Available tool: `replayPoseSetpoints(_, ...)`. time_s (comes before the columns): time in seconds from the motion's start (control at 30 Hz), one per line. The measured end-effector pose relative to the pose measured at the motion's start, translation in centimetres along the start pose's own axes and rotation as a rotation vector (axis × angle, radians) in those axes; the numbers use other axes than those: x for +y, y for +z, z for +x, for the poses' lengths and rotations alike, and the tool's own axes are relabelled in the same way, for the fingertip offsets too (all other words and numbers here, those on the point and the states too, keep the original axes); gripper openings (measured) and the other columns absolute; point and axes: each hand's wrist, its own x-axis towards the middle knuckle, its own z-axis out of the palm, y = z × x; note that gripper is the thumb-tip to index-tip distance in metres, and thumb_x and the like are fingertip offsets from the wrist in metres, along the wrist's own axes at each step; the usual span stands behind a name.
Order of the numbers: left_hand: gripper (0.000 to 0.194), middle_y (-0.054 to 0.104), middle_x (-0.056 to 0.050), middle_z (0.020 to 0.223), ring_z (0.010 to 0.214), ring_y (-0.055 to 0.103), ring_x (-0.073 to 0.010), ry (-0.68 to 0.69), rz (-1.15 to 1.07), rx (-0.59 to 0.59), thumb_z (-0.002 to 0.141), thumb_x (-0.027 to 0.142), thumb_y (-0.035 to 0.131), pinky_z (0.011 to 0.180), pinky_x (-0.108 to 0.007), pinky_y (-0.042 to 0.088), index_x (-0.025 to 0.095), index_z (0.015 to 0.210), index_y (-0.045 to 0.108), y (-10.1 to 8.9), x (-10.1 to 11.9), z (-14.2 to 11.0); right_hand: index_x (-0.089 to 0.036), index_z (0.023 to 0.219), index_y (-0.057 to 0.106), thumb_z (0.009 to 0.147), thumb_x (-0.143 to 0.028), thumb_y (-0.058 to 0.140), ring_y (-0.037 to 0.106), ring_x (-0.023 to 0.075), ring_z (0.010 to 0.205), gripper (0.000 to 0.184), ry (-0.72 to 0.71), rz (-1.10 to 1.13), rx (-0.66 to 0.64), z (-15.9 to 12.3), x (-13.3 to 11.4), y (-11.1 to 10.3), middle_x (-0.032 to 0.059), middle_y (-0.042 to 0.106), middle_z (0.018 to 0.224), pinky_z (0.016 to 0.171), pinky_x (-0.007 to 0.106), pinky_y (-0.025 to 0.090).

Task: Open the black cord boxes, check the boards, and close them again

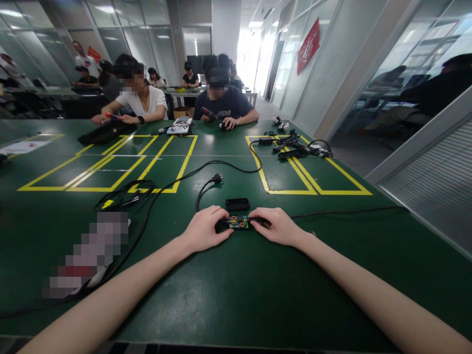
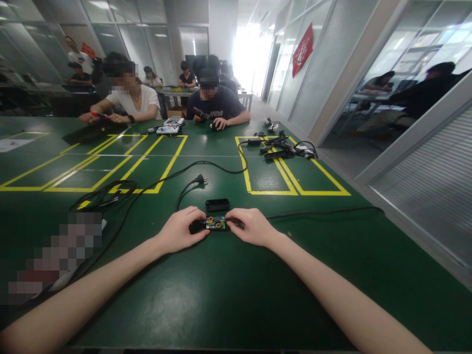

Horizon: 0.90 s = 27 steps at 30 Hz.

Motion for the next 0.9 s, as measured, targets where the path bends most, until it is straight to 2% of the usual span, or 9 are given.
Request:
replayPoseSetpoints(0.1, 0.018, 0.07, -0.002, 0.093, 0.086, 0.067, -0.0208, -0.009, 0.011, 0.009, 0.083, 0.029, 0.077, 0.075, -0.032, 0.053, 0.022, 0.094, 0.064, 0.0, 0.0, 0.1, -0.02, 0.101, 0.066, 0.095, -0.022, 0.058, 0.063, 0.0142, 0.062, 0.01, 0.013, -0.016, 0.009, 0.0, 0.2, 0.1, 0.0033, 0.074, 0.084, 0.06, 0.025, 0.048)
replayPoseSetpoints(0.2, 0.018, 0.07, -0.002, 0.093, 0.086, 0.066, -0.021, 0.002, 0.016, 0.02, 0.085, 0.03, 0.077, 0.075, -0.032, 0.053, 0.022, 0.093, 0.063, 0.0, 0.0, 0.2, -0.02, 0.092, 0.063, 0.096, -0.022, 0.057, 0.062, 0.015, 0.063, 0.008, -0.023, -0.02, 0.008, 0.1, 0.1, 0.0, 0.0027, 0.068, 0.078, 0.06, 0.025, 0.047)
replayPoseSetpoints(0.4, 0.017, 0.069, -0.004, 0.09, 0.086, 0.064, -0.0231, 0.03, 0.098, 0.012, 0.088, 0.032, 0.073, 0.077, -0.035, 0.051, 0.021, 0.089, 0.061, 0.1, 0.3, 0.0, -0.021, 0.09, 0.059, 0.092, -0.029, 0.069, 0.067, 0.0185, 0.081, 0.013, -0.107, -0.012, -0.028, 0.3, 0.0, -0.3, 0.007, 0.069, 0.096, 0.07, 0.028, 0.052)
replayPoseSetpoints(0.47, 0.015, 0.069, -0.006, 0.092, 0.089, 0.064, -0.0253, 0.025, 0.163, -0.012, 0.09, 0.033, 0.07, 0.079, -0.038, 0.051, 0.02, 0.089, 0.061, 0.0, 0.9, -0.1, -0.021, 0.089, 0.06, 0.093, -0.029, 0.07, 0.068, 0.0193, 0.082, 0.013, -0.13, -0.042, -0.017, 0.4, 0.1, -0.2, 0.0073, 0.07, 0.095, 0.071, 0.03, 0.052)
replayPoseSetpoints(0.6, 0.017, 0.072, -0.011, 0.104, 0.101, 0.065, -0.0304, -0.002, 0.294, -0.076, 0.093, 0.033, 0.066, 0.094, -0.048, 0.05, 0.018, 0.102, 0.066, -0.3, 2.4, -0.7, -0.021, 0.088, 0.064, 0.096, -0.03, 0.068, 0.067, 0.0214, 0.084, 0.012, -0.196, -0.076, 0.019, 0.5, 0.2, -0.2, 0.0086, 0.071, 0.093, 0.073, 0.034, 0.054)
replayPoseSetpoints(0.73, 0.031, 0.072, -0.016, 0.123, 0.117, 0.063, -0.0347, -0.041, 0.283, -0.087, 0.096, 0.035, 0.062, 0.108, -0.057, 0.045, 0.018, 0.121, 0.068, -0.6, 3.3, -1.6, -0.021, 0.089, 0.067, 0.096, -0.03, 0.067, 0.067, 0.022, 0.085, 0.011, -0.194, -0.074, -0.005, 0.6, 0.1, -0.3, 0.009, 0.071, 0.095, 0.074, 0.035, 0.055)
replayPoseSetpoints(0.83, 0.056, 0.056, -0.018, 0.152, 0.142, 0.048, -0.0412, -0.113, 0.336, -0.092, 0.093, 0.048, 0.066, 0.115, -0.066, 0.037, 0.024, 0.143, 0.058, -1.3, 3.3, -2.3, -0.021, 0.091, 0.066, 0.096, -0.028, 0.067, 0.067, 0.0227, 0.086, 0.009, -0.181, -0.06, -0.001, 0.5, 0.1, -0.3, 0.0091, 0.071, 0.095, 0.073, 0.035, 0.055)
replayPoseSetpoints(0.9, 0.075, 0.045, -0.019, 0.161, 0.151, 0.035, -0.0461, -0.169, 0.398, -0.103, 0.087, 0.056, 0.072, 0.116, -0.076, 0.029, 0.028, 0.153, 0.048, -2.6, 3.1, -2.7, -0.021, 0.091, 0.066, 0.096, -0.027, 0.067, 0.067, 0.0228, 0.087, 0.008, -0.18, -0.055, 0.005, 0.5, 0.1, -0.2, 0.0091, 0.071, 0.096, 0.073, 0.035, 0.055)
